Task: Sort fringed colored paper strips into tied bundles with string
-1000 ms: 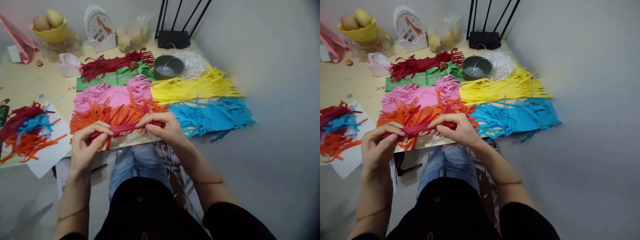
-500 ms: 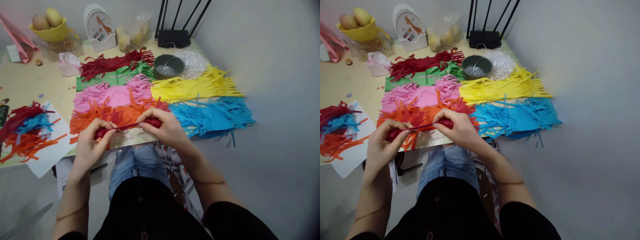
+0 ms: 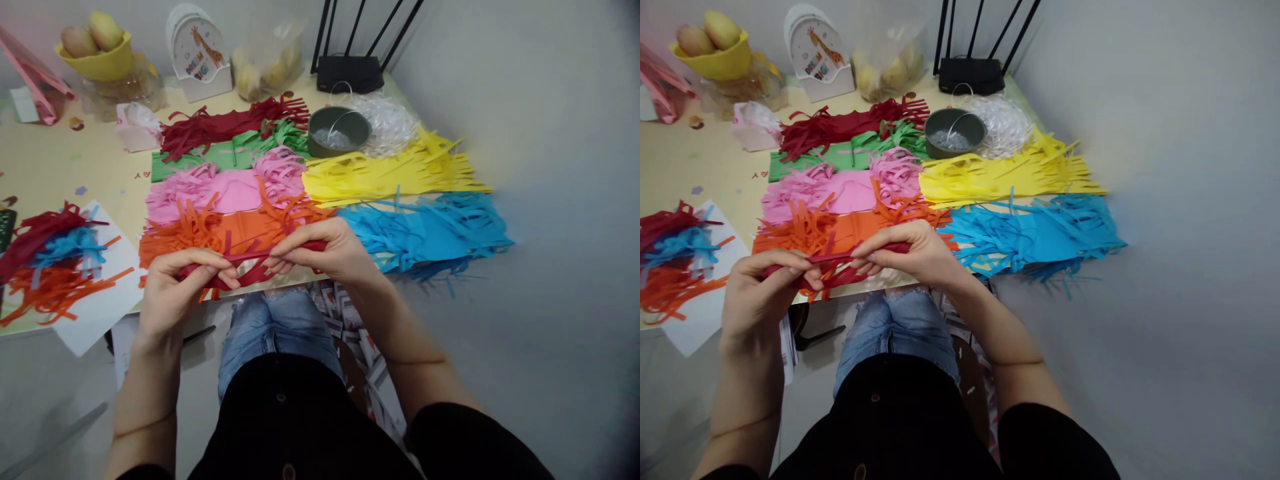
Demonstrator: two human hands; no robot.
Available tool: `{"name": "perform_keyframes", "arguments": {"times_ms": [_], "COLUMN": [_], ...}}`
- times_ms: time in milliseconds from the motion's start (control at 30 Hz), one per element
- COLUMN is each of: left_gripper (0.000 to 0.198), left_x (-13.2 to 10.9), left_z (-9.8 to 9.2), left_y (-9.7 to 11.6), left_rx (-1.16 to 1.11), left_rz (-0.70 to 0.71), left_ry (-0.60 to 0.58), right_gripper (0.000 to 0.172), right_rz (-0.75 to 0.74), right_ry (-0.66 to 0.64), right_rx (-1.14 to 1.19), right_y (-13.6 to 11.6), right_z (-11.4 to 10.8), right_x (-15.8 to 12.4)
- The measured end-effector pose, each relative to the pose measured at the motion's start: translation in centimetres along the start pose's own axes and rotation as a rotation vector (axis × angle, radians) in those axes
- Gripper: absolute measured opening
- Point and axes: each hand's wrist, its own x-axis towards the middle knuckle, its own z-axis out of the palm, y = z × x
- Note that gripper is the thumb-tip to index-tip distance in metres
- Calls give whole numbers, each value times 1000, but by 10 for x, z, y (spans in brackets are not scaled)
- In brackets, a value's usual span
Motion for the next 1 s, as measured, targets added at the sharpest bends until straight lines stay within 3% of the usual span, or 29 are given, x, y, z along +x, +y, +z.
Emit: {"name": "perform_keyframes", "arguments": {"times_ms": [100,200,300,400,467,533,600,667,800,1000], "left_gripper": [4,9,10,9,16,17,14,17,39,17], "left_x": [-1,-2,-1,3,7,11,15,16,8,3], "left_z": [-4,-12,-19,-17,-11,-4,0,0,-2,5], "left_y": [-6,-5,8,25,31,30,26,22,17,14], "left_rx": [9,69,349,729,851,866,839,832,922,959], "left_rz": [46,76,72,187,253,248,225,218,272,442], "left_ry": [-32,-109,-234,-189,-175,-270,-380,-399,-297,-242], "right_gripper": [7,14,19,21,21,22,21,20,20,17], "right_rz": [-93,-151,-203,-270,-313,-356,-375,-362,-232,-52], "right_ry": [-22,-39,-64,-140,-197,-240,-255,-241,-147,-75], "right_rx": [-134,-337,-548,-717,-787,-824,-828,-811,-699,-314], "right_y": [-1,-5,-9,-13,-16,-17,-19,-20,-21,-20], "right_z": [-4,-7,-10,-11,-11,-9,-7,-6,-4,1], "right_x": [0,-1,-3,-3,-3,-3,-4,-6,-7,-5]}}
